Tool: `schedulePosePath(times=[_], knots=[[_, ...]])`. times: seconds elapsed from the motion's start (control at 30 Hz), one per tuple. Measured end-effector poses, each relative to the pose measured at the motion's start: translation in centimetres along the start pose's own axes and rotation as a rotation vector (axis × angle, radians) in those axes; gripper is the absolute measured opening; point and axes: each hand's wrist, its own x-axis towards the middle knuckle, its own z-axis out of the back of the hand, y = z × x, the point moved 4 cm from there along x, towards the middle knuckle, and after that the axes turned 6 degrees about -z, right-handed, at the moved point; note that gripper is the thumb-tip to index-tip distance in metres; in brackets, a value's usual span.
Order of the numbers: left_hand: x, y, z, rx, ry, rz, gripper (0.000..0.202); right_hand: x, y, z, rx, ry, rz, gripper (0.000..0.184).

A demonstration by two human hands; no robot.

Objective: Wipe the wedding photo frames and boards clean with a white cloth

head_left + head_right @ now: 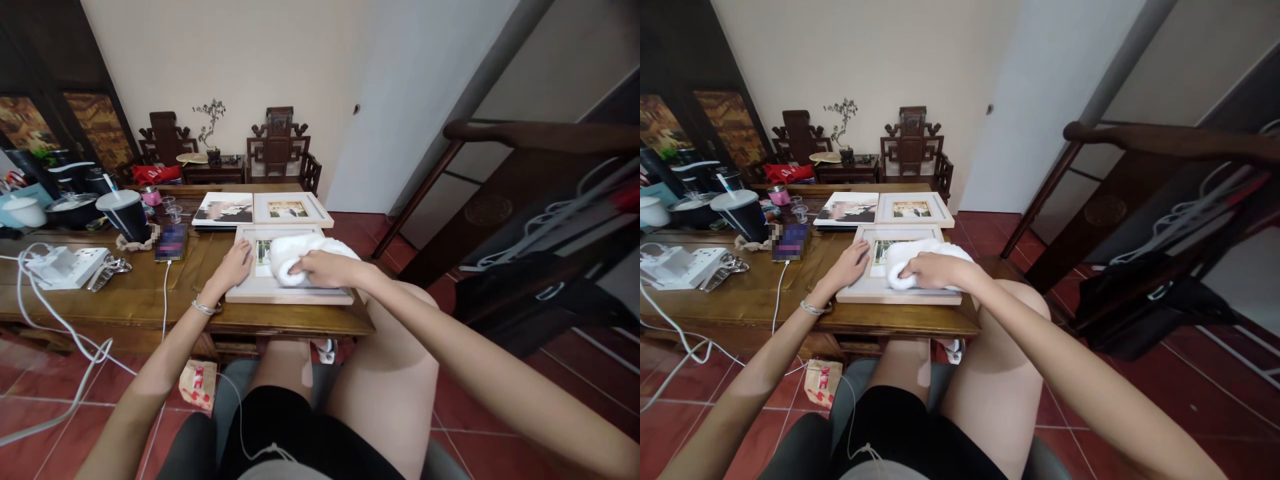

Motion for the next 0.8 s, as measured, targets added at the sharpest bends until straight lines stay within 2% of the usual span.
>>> schedulePosePath(times=[0.07,0.13,0.2,0.3,0.4,0.5,0.6,0.67,0.73,0.8], knots=[[0.0,0.0,0.0,0.002,0.003,0.006,0.039,-1.7,1.4,1.1,0.094,0.122,0.038,0.058],[-0.1,0.0,-0.1,0.01,0.007,0.005,0.039,-2.4,2.6,1.7,0.122,0.166,0.014,0.059],[-0.1,0.1,-0.1,0.013,0.008,-0.001,0.039,-2.0,3.5,1.5,0.07,0.123,-0.038,0.058],[0.0,0.3,-0.2,0.013,0.016,0.005,0.04,0.0,3.8,0.2,-0.093,-0.021,-0.151,0.06],[0.1,0.4,-0.1,-0.015,0.003,-0.008,0.042,3.1,2.8,-0.5,-0.202,-0.14,-0.278,0.063],[0.2,0.3,0.3,-0.057,-0.055,-0.023,0.043,6.4,1.8,0.2,-0.25,-0.195,-0.335,0.062],[0.1,0.0,0.9,-0.095,-0.133,-0.045,0.044,9.2,1.4,0.6,-0.267,-0.21,-0.301,0.06],[0.0,-0.2,1.2,-0.111,-0.175,-0.046,0.045,9.9,1.5,0.2,-0.262,-0.203,-0.263,0.057],[-0.1,-0.6,1.5,-0.121,-0.195,-0.034,0.046,9.5,1.8,-0.7,-0.255,-0.18,-0.196,0.054],[-0.1,-0.8,1.6,-0.131,-0.194,-0.022,0.047,8.0,2.4,-1.7,-0.234,-0.139,-0.108,0.052]])
